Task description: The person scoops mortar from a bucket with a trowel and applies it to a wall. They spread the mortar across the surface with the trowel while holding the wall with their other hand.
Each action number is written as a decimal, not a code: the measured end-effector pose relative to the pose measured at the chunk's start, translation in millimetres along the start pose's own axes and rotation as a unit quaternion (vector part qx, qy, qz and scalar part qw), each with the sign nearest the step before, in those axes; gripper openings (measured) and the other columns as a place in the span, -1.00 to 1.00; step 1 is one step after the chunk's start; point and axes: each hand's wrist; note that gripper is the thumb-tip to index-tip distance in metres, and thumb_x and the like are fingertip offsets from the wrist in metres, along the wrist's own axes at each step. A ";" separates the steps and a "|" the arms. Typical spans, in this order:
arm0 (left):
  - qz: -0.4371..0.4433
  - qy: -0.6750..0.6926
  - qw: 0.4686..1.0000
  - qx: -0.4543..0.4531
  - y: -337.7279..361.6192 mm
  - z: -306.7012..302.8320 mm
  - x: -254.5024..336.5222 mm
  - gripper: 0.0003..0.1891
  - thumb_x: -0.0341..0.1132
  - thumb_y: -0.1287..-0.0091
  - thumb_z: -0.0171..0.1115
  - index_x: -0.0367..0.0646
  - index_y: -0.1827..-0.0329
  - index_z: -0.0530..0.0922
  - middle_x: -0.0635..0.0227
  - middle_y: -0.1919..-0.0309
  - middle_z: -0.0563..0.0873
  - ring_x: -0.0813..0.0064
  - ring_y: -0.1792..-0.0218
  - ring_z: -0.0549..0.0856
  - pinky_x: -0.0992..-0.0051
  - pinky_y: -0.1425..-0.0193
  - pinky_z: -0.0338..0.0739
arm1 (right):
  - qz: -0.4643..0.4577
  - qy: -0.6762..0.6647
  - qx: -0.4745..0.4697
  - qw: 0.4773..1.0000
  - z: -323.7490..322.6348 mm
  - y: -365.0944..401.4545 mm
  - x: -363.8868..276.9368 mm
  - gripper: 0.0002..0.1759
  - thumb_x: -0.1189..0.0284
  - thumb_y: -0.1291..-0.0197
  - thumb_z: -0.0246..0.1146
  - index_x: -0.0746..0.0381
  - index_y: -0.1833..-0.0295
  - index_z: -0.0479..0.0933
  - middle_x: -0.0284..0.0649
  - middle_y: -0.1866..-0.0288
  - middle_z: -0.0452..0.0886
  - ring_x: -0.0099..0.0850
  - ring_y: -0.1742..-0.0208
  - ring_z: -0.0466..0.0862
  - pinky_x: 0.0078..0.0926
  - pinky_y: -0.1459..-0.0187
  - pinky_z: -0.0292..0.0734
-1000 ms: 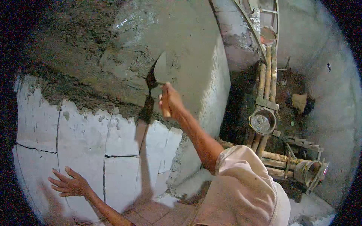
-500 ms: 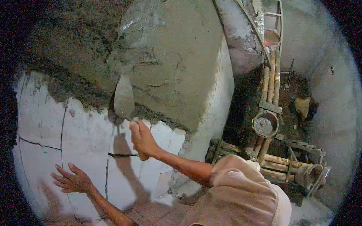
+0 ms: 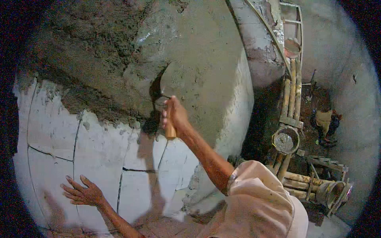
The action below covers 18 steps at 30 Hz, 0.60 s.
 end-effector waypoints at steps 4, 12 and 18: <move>-0.001 -0.011 1.000 -0.004 -0.8 1.4 1.4 -0.40 0.23 -0.48 -0.10 0.18 -0.47 0.35 0.26 -0.55 0.18 -0.05 -0.53 0.14 -0.40 -0.36 0.02 | 0.010 -0.002 -0.005 1.000 53.9 14.8 15.3 -0.46 -0.16 -0.39 0.00 0.13 -0.01 0.37 -0.31 0.52 0.46 -0.47 0.64 0.48 -0.43 0.66 0.41; -0.004 -0.004 1.000 0.008 0.2 -0.1 2.1 -0.42 0.20 -0.45 0.00 0.25 -0.47 0.35 0.29 -0.55 0.21 -0.06 -0.49 0.22 -0.39 -0.36 0.06 | -0.137 0.296 -0.011 0.945 49.5 17.5 58.9 -0.53 -0.04 -0.47 -0.05 0.18 0.19 0.25 -0.34 0.55 0.33 -0.56 0.63 0.38 -0.51 0.61 0.34; -0.002 0.003 1.000 0.019 0.6 -1.1 2.9 -0.43 0.20 -0.44 0.02 0.30 -0.47 0.34 0.34 -0.55 0.21 -0.01 -0.50 0.21 -0.37 -0.34 0.12 | -0.193 0.520 -0.006 0.832 -47.1 50.4 40.0 -0.51 0.01 -0.47 -0.05 0.29 0.19 0.29 -0.01 0.51 0.47 -0.18 0.52 0.47 -0.17 0.41 0.41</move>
Point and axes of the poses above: each hand's wrist, its own y-axis away from the middle knuckle, its own z-axis out of the palm, x = y × z
